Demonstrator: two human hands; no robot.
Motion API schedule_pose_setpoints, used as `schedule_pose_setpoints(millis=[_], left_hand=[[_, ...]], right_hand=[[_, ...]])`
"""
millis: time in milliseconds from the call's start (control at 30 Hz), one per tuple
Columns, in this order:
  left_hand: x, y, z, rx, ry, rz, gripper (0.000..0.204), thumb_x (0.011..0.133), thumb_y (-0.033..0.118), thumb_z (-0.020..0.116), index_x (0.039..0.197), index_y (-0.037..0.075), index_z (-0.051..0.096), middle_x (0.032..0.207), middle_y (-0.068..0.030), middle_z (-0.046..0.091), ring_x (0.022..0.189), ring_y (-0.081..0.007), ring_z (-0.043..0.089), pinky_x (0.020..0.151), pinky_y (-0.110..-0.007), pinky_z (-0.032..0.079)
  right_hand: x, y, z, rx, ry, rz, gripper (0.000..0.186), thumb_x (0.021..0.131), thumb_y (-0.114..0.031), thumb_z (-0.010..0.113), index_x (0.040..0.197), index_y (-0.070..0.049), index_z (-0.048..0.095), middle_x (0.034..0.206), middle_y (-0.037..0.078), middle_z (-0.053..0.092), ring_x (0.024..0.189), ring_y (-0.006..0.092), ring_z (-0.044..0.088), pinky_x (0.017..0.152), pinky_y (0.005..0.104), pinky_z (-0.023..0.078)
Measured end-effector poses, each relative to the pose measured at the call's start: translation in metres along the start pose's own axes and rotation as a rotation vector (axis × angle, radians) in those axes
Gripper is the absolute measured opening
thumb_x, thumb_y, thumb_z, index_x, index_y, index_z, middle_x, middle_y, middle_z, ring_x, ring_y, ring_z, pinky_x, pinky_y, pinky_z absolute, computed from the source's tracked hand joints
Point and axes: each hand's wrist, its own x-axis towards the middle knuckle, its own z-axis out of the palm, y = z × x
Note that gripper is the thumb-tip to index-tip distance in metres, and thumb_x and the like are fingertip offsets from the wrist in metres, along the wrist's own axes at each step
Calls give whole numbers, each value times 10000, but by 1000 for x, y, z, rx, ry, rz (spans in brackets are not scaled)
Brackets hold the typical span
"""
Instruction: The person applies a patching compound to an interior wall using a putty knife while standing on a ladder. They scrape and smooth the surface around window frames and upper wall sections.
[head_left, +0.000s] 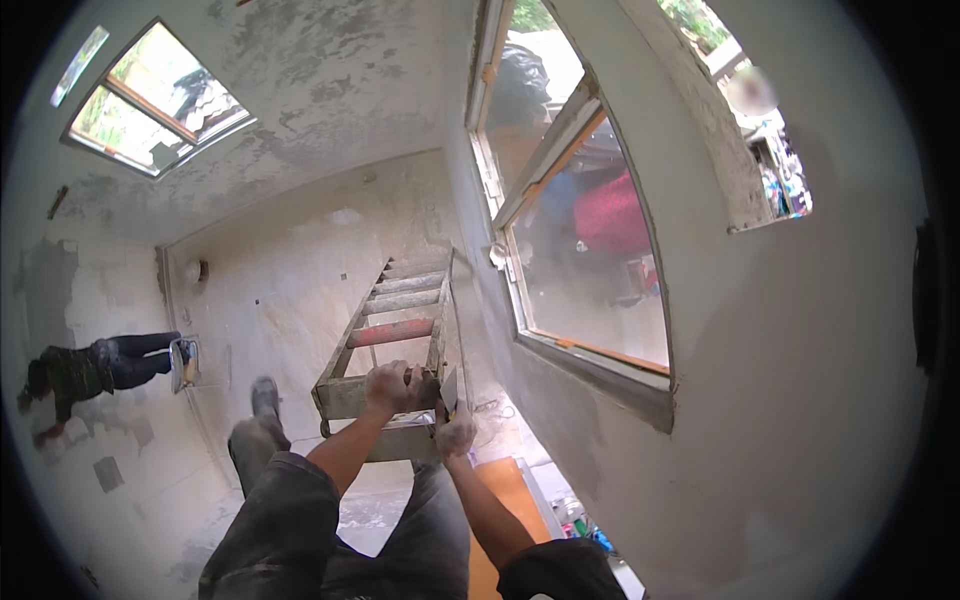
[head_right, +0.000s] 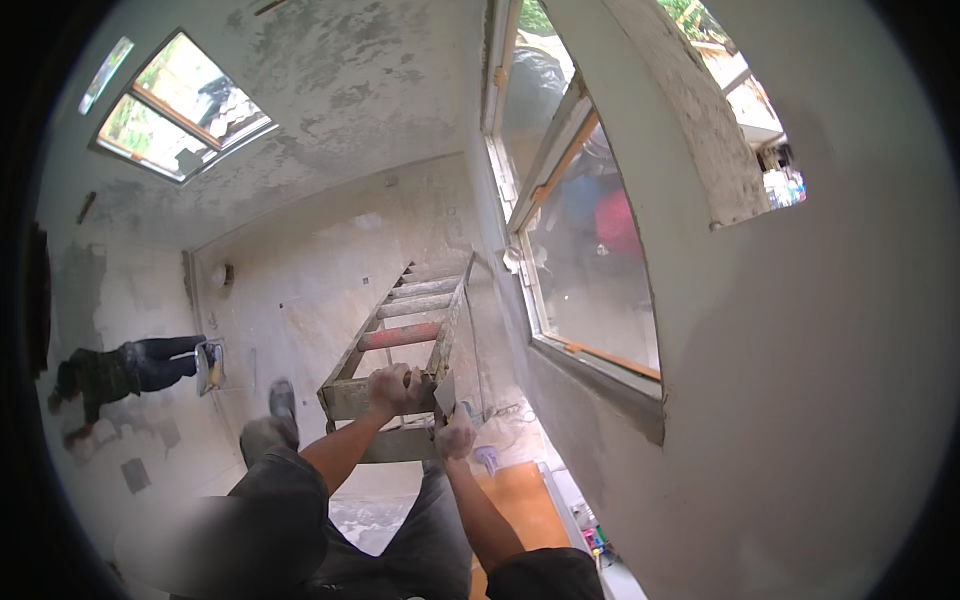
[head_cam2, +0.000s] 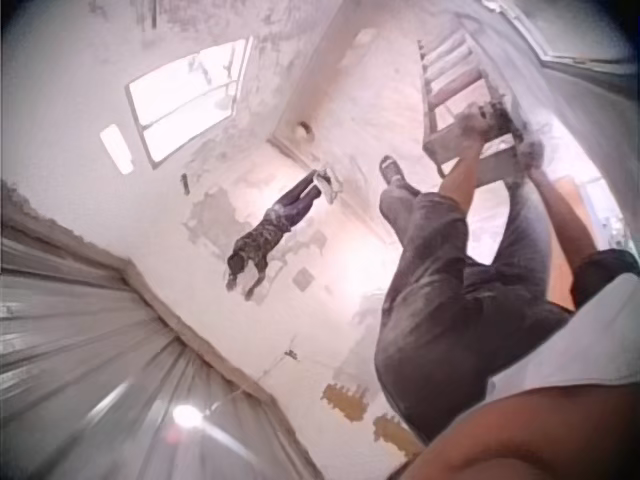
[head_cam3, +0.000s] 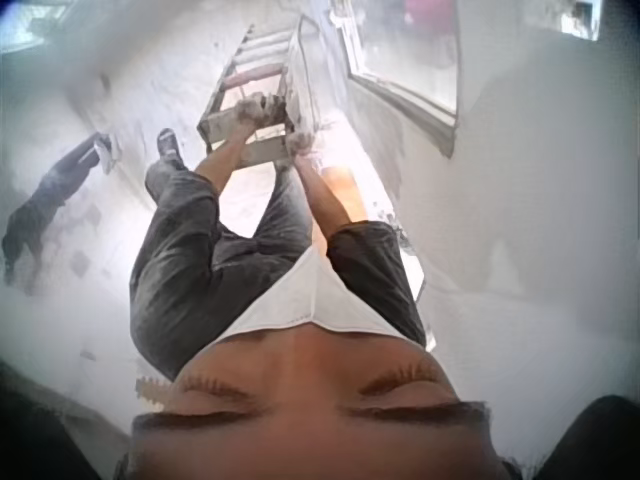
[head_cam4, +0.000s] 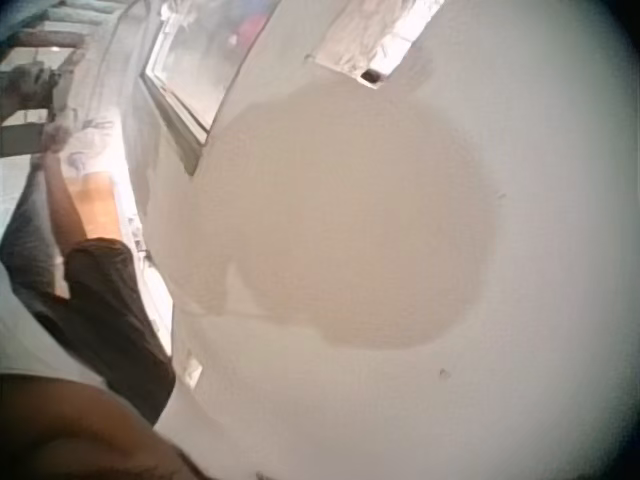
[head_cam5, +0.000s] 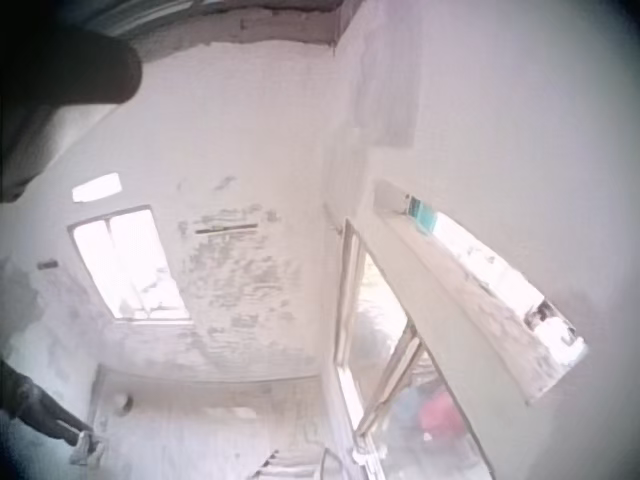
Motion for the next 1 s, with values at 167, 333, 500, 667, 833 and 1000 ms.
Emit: schedule_pose_setpoints(millis=[167,333,500,667,833,1000], left_hand=[[12,12,8,62,53,-69,414,820,355,435,643,35,628,626,-185,598,602,-345,591,614,-458,458],[7,23,39,51,143,-174,494,872,332,360,588,27,625,611,-215,586,584,-369,595,614,-472,461],[0,21,46,-2,234,-152,497,867,349,375,589,23,627,589,-214,570,554,-386,581,577,-483,448],[6,1,61,-12,217,-125,446,858,321,413,616,10,623,609,-196,580,577,-357,581,590,-435,452],[26,32,58,-32,77,-128,397,864,292,421,689,-5,619,680,-184,596,649,-321,581,634,-409,450],[61,64,67,17,39,-46,381,868,285,419,724,-10,612,719,-178,593,691,-309,572,663,-400,444]], right_hand=[[12,0,-1,-38,27,-44,384,827,-393,549,817,-10,526,665,238,557,631,428,552,534,486,414],[-7,12,3,-74,17,-14,356,820,-370,563,824,-16,526,668,229,559,617,425,548,531,491,410],[-9,14,-1,-68,37,-26,315,812,-339,575,825,-26,534,676,218,557,613,410,545,528,488,409],[-10,13,12,-108,82,-128,275,773,-285,615,814,-24,538,687,201,542,625,393,542,533,453,425],[-15,26,12,-104,10,-54,196,751,-197,591,828,-28,529,724,196,558,676,377,559,572,440,443],[-2,22,9,-14,-35,-2,183,788,-154,516,927,-35,507,816,200,581,796,367,578,658,435,453]])
